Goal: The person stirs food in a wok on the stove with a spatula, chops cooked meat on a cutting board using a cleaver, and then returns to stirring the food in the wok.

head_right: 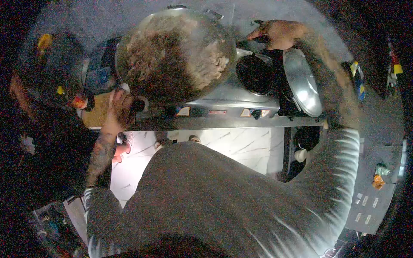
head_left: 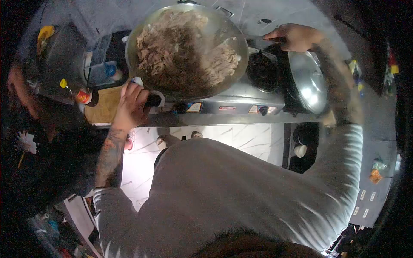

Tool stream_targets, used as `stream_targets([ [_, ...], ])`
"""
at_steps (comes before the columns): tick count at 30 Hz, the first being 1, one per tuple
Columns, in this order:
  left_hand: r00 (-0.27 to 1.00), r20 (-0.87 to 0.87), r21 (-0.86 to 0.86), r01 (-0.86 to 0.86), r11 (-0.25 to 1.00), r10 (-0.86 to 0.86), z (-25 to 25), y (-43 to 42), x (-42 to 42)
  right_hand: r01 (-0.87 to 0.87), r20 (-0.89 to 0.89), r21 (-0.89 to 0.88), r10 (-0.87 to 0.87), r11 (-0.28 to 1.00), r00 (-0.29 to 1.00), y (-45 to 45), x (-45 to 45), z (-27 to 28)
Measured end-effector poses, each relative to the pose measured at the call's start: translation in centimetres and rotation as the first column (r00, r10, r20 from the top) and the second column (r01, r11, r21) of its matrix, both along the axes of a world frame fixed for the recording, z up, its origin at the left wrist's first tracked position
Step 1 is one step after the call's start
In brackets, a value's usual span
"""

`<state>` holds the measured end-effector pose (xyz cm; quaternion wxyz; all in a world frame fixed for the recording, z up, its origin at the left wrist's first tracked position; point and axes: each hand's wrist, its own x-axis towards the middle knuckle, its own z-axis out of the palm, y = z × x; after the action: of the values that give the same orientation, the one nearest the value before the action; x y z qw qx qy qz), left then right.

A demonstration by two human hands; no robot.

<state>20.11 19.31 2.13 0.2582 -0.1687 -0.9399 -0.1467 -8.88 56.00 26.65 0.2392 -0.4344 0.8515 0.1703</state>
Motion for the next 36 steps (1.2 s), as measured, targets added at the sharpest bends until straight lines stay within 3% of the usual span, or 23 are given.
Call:
stream_targets([
  [3,0.998,0.003,0.029,0.062,0.998,-0.062,-0.2,-0.7,-0.3,0.152,0.082,0.033,-0.154,0.988,0.985,-0.4,-1.5,-4.5],
  [4,0.998,0.003,0.038,0.062,0.997,-0.062,-0.4,-0.9,-0.4,0.361,0.192,-0.004,-0.354,0.933,0.916,-1.1,-0.8,-5.3],
  [6,0.998,0.022,0.001,0.064,0.998,-0.064,-0.7,-1.2,-0.6,0.721,0.514,-0.086,-0.590,0.687,0.623,0.0,0.0,-8.2],
  [7,0.999,0.014,0.010,0.049,0.999,-0.050,-0.7,-1.3,-0.6,0.858,0.703,-0.098,-0.575,0.504,0.418,1.4,0.2,-10.2],
  [9,0.994,0.060,-0.009,0.087,0.996,-0.087,-0.6,-1.4,-0.7,0.981,0.931,0.026,-0.363,0.191,0.046,1.9,2.4,-12.0],
  [10,0.995,0.056,-0.003,0.082,0.997,-0.082,-0.7,-1.5,-0.7,0.990,0.945,0.033,-0.328,0.138,0.015,1.8,3.3,-12.9],
  [11,0.993,0.058,0.003,0.101,0.995,-0.101,-0.7,-1.7,-0.8,0.992,0.949,0.007,-0.315,0.123,0.033,1.8,3.4,-13.9],
  [13,0.990,0.058,0.004,0.126,0.992,-0.126,-0.7,-2.0,-1.0,0.958,0.868,-0.128,-0.439,0.258,0.234,0.0,4.0,-14.2],
  [14,0.990,0.066,0.004,0.125,0.992,-0.125,-0.9,-2.1,-1.1,0.959,0.869,-0.129,-0.438,0.253,0.232,-1.2,4.1,-14.3],
  [16,0.987,0.076,0.003,0.141,0.990,-0.141,-1.3,-2.2,-1.3,0.724,0.496,-0.297,-0.547,0.622,0.674,-2.7,3.2,-14.2],
  [17,0.988,0.080,-0.002,0.130,0.991,-0.130,-1.6,-2.1,-1.4,0.733,0.497,-0.296,-0.556,0.613,0.666,-2.3,2.4,-14.7],
  [18,0.990,0.085,-0.006,0.118,0.993,-0.117,-1.9,-2.1,-1.4,0.420,0.148,-0.401,-0.395,0.814,0.907,-2.0,1.6,-15.5],
  [19,0.988,0.088,-0.004,0.126,0.992,-0.125,-1.6,-1.7,-1.2,0.052,-0.223,-0.358,-0.140,0.932,0.965,-2.7,2.4,-15.0],
  [20,0.991,0.091,0.008,0.100,0.995,-0.100,-1.2,-1.3,-1.1,0.175,-0.152,-0.211,-0.209,0.962,0.966,-2.6,2.4,-12.6],
  [21,0.993,0.094,0.020,0.074,0.997,-0.075,-0.9,-1.1,-0.9,0.179,-0.150,-0.208,-0.213,0.961,0.966,-2.9,3.0,-10.0],
  [23,0.995,0.071,0.017,0.075,0.997,-0.076,-0.6,-1.0,-0.9,0.109,-0.215,0.034,-0.099,0.993,0.972,-2.7,4.0,-5.1],
  [26,0.998,0.021,0.004,0.064,0.998,-0.064,-0.3,-0.9,-0.6,0.231,-0.081,0.152,-0.221,0.961,0.972,-3.6,6.2,1.2],
  [29,0.998,0.009,-0.008,0.055,0.998,-0.055,-0.4,-1.0,-0.7,0.133,0.014,0.130,-0.136,0.983,0.991,-0.8,4.9,3.0],
  [32,0.997,-0.017,0.006,0.081,0.997,-0.081,-1.0,-1.3,-0.8,0.080,-0.064,0.153,-0.071,0.985,0.995,1.1,4.5,3.4],
  [34,0.993,-0.064,0.018,0.096,0.995,-0.095,-0.8,-1.4,-1.1,0.004,0.127,-0.007,-0.003,1.000,0.992,2.5,2.4,1.2],
  [36,0.992,0.074,0.009,0.103,0.995,-0.104,-0.2,-1.6,-0.9,-0.015,0.123,-0.081,0.025,0.997,0.992,3.9,0.3,-2.6],
])
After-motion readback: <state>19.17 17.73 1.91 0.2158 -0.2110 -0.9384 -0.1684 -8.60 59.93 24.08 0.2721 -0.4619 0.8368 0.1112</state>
